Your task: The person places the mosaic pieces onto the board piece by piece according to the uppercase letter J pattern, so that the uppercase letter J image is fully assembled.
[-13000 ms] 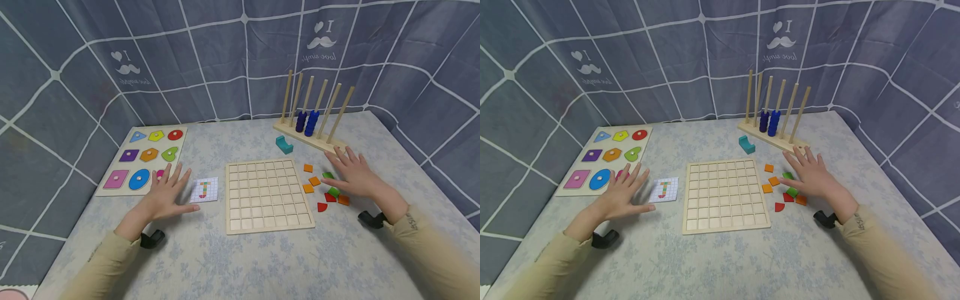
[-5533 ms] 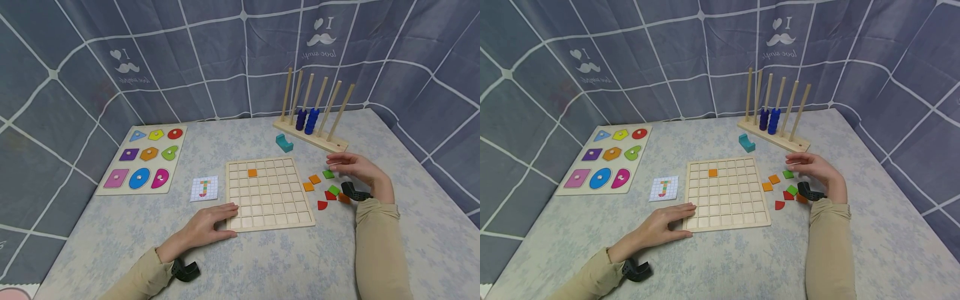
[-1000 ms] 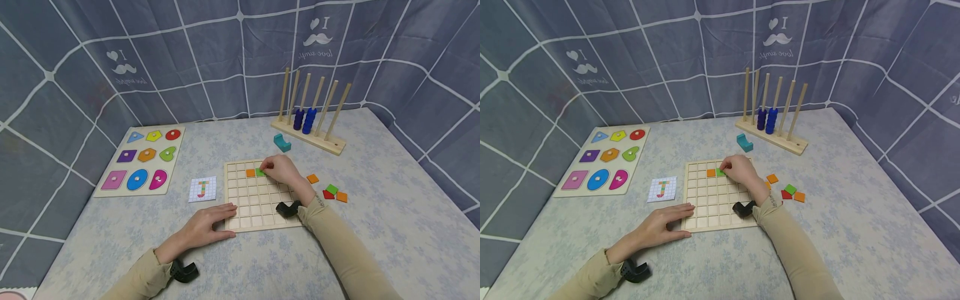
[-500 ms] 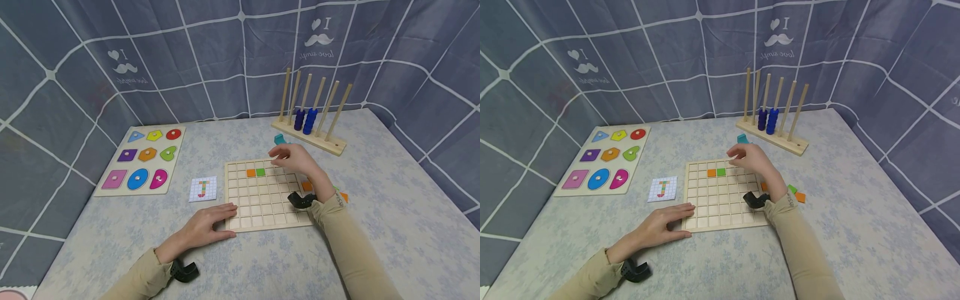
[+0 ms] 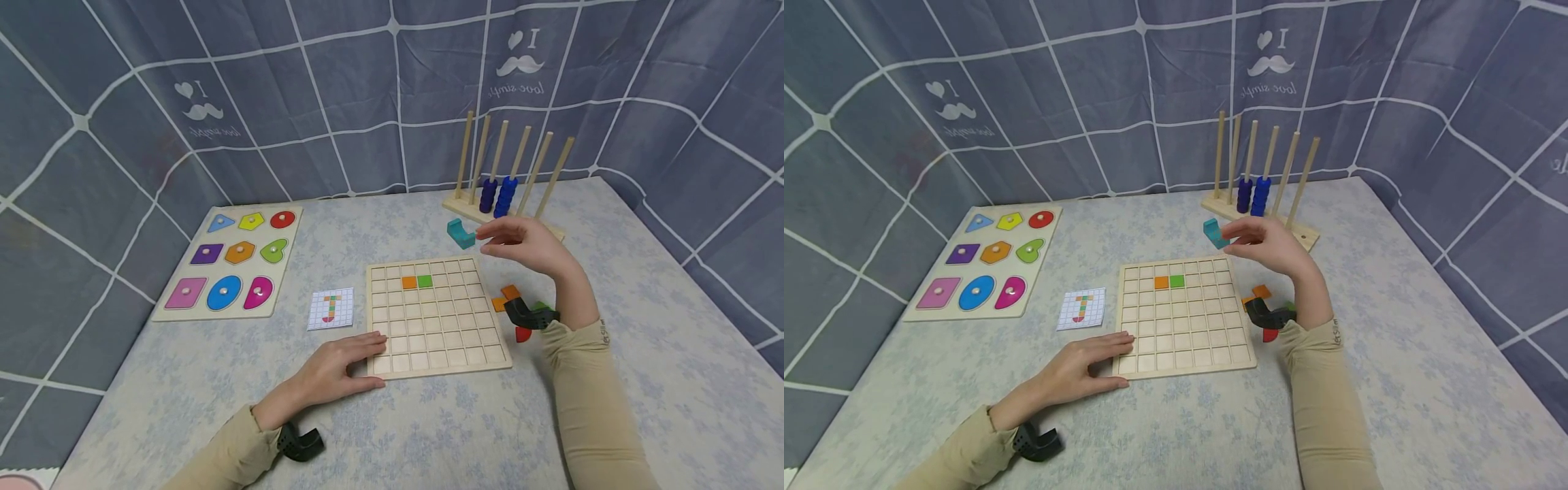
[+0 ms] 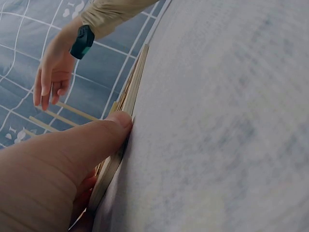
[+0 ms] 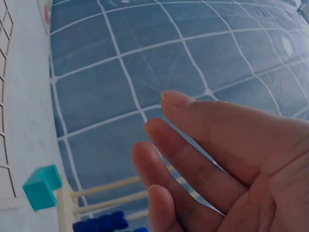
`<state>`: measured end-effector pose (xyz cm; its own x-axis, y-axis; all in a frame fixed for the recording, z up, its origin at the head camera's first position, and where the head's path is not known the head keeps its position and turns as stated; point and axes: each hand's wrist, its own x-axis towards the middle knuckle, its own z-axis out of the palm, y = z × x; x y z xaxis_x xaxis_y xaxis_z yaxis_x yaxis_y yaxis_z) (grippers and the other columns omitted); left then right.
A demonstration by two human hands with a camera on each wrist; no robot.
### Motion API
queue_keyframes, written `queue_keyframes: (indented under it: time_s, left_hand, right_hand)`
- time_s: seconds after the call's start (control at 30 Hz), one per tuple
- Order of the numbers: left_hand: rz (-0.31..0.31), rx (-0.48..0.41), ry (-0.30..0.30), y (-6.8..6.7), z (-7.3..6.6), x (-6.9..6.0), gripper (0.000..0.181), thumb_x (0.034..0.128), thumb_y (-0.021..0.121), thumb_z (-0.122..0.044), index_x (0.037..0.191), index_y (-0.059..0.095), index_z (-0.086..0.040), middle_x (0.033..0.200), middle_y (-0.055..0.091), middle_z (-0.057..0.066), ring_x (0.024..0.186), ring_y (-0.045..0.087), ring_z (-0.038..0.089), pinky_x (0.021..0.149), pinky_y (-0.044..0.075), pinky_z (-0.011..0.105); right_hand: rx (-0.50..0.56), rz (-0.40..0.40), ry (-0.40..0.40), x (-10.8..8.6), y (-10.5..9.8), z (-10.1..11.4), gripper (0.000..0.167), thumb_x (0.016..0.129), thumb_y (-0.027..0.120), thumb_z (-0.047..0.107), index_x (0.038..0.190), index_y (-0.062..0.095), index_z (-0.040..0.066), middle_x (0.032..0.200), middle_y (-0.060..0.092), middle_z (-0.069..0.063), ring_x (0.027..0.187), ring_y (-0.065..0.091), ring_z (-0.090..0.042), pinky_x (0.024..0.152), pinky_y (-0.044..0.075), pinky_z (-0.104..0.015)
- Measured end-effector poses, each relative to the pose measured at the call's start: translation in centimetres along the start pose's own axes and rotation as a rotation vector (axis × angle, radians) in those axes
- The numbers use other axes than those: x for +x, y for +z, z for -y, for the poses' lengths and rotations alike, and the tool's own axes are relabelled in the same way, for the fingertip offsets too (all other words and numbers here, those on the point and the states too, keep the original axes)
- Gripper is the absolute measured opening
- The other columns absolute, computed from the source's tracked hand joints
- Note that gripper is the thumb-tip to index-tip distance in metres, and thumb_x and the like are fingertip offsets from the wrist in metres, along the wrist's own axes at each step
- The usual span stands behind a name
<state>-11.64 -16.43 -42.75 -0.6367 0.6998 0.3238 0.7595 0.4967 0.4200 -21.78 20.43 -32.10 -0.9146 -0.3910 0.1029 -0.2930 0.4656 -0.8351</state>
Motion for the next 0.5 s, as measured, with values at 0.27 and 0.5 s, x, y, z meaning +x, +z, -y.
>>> queue_keyframes:
  time_s: [0.27,0.5]
  left_hand:
    - [0.002,0.004,-0.005,-0.1,0.0,0.0,0.057,0.0807,0.072,-0.044,0.122,0.064,-0.006,0.129,0.058,0.003,0.122,0.051,0.017,0.097,0.045,0.035]
    - [-0.001,-0.001,-0.002,0.0,0.0,0.0,0.057,0.0801,0.072,-0.043,0.122,0.064,-0.006,0.129,0.058,0.003,0.122,0.051,0.016,0.097,0.045,0.035]
  right_hand:
    - [0.039,-0.001,0.007,-1.3,-1.9,-1.2,0.035,0.09,0.066,0.019,0.121,0.061,0.004,0.119,0.059,-0.013,0.099,0.06,-0.011,0.084,0.05,-0.024]
    - [0.07,0.072,-0.021,-2.1,-3.1,-2.8,0.037,0.091,0.064,0.013,0.123,0.056,-0.002,0.115,0.061,-0.002,0.098,0.062,-0.01,0.084,0.05,-0.021]
